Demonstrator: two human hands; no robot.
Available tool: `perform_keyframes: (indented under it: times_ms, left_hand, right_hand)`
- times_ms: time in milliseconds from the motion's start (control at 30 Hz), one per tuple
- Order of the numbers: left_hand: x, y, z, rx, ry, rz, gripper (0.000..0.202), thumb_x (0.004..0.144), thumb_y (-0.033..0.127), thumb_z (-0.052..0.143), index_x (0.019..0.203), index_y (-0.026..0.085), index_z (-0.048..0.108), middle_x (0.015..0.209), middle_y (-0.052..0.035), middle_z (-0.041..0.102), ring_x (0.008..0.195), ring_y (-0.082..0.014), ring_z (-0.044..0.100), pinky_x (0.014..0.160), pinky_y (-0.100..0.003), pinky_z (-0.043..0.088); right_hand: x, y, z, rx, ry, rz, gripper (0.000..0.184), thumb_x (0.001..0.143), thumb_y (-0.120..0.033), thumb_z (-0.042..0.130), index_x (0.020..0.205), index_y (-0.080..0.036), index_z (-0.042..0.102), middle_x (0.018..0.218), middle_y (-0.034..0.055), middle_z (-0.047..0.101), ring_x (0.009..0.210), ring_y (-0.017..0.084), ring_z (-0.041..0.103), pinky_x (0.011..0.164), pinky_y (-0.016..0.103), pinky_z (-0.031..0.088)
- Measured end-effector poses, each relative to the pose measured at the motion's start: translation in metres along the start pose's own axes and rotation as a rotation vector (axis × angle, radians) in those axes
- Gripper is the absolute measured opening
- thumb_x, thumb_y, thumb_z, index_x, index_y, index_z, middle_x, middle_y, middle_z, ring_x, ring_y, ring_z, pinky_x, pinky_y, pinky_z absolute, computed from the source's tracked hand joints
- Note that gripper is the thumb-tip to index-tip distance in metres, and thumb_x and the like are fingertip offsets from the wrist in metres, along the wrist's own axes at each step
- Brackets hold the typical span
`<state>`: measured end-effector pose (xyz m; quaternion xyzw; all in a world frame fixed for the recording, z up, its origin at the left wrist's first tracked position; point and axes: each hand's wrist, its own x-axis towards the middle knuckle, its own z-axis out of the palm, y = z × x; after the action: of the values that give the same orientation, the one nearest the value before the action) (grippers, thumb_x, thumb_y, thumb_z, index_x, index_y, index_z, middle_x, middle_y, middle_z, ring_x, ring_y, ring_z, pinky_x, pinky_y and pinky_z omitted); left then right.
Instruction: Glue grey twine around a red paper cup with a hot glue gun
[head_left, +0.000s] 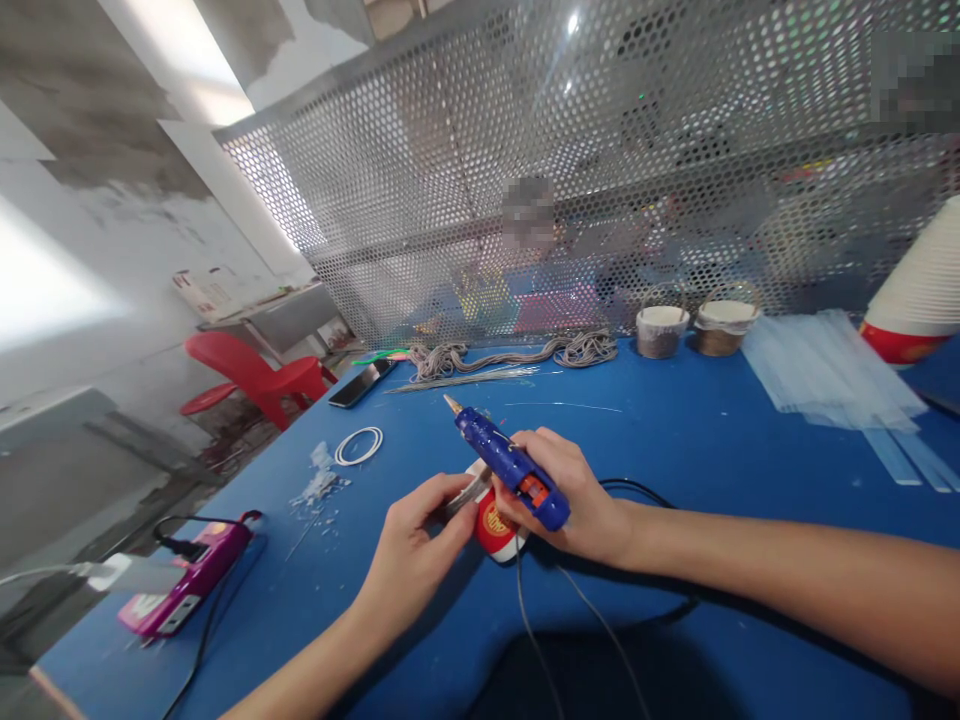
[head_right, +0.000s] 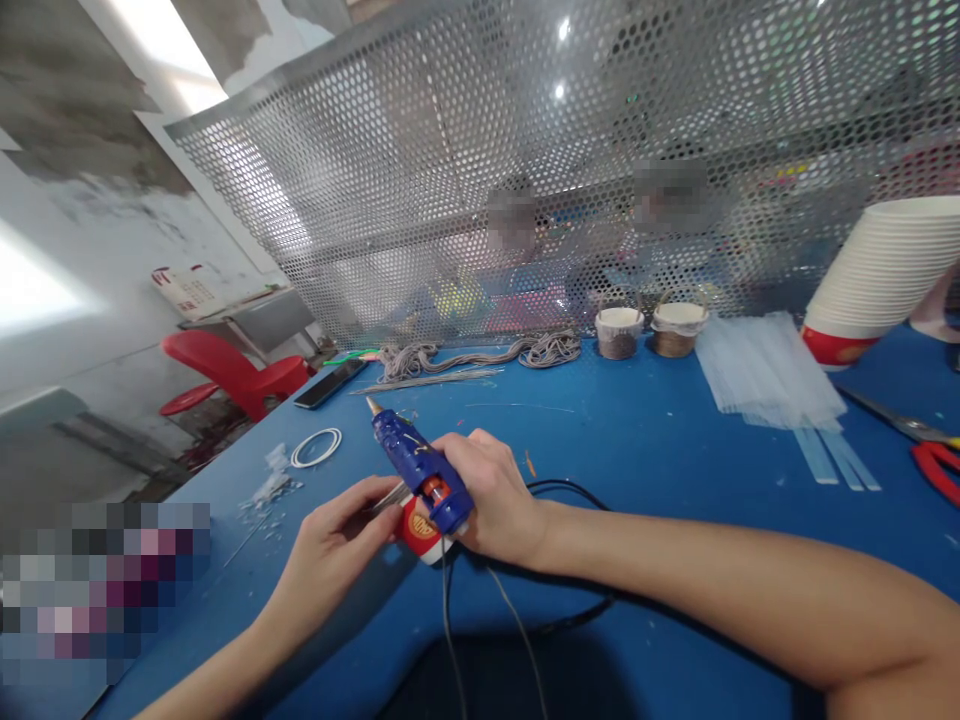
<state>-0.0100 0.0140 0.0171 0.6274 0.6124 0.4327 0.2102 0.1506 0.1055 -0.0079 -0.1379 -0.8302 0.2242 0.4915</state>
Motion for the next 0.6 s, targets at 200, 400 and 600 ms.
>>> perform_keyframes:
  times_ms: [200, 400, 600]
  left_hand:
    - [0.0003, 0.0014, -0.0016, 0.004, 0.028, -0.001, 0.015, 0.079, 0.024, 0.057, 0.082, 0.017, 0.071, 0.07, 0.0003, 0.069, 0.058, -0.0109, 0.055, 0.054, -0.019, 0.046]
    - [-0.0004, 0.0009, -0.0039, 0.006, 0.042, 0.021, 0.015, 0.079, 0.024, 0.056, 0.078, 0.017, 0.07, 0.066, 0.0012, 0.066, 0.058, -0.0107, 0.055, 0.054, -0.018, 0.046]
    - [-0.0013, 0.0011, -0.0035, 0.015, 0.051, 0.04, 0.015, 0.079, 0.024, 0.055, 0.076, 0.017, 0.068, 0.065, 0.0015, 0.065, 0.059, -0.0111, 0.056, 0.055, -0.019, 0.046]
  right_hand:
    - [-0.0009, -0.0014, 0.0008, 0.001, -0.003, 0.002, 0.009, 0.083, -0.027, 0.053, 0.081, -0.02, 0.048, 0.071, 0.0024, 0.059, 0.065, 0.017, 0.05, 0.063, 0.028, 0.04]
    - [-0.0026, -0.0055, -0.0001, 0.026, -0.018, 0.024, 0.009, 0.084, -0.026, 0.054, 0.081, -0.021, 0.047, 0.072, 0.0021, 0.059, 0.065, 0.016, 0.051, 0.062, 0.028, 0.04]
    - [-0.004, -0.0074, 0.0011, 0.006, -0.005, 0.039, 0.009, 0.082, -0.024, 0.055, 0.081, -0.021, 0.047, 0.071, 0.0009, 0.058, 0.064, 0.015, 0.05, 0.061, 0.026, 0.038]
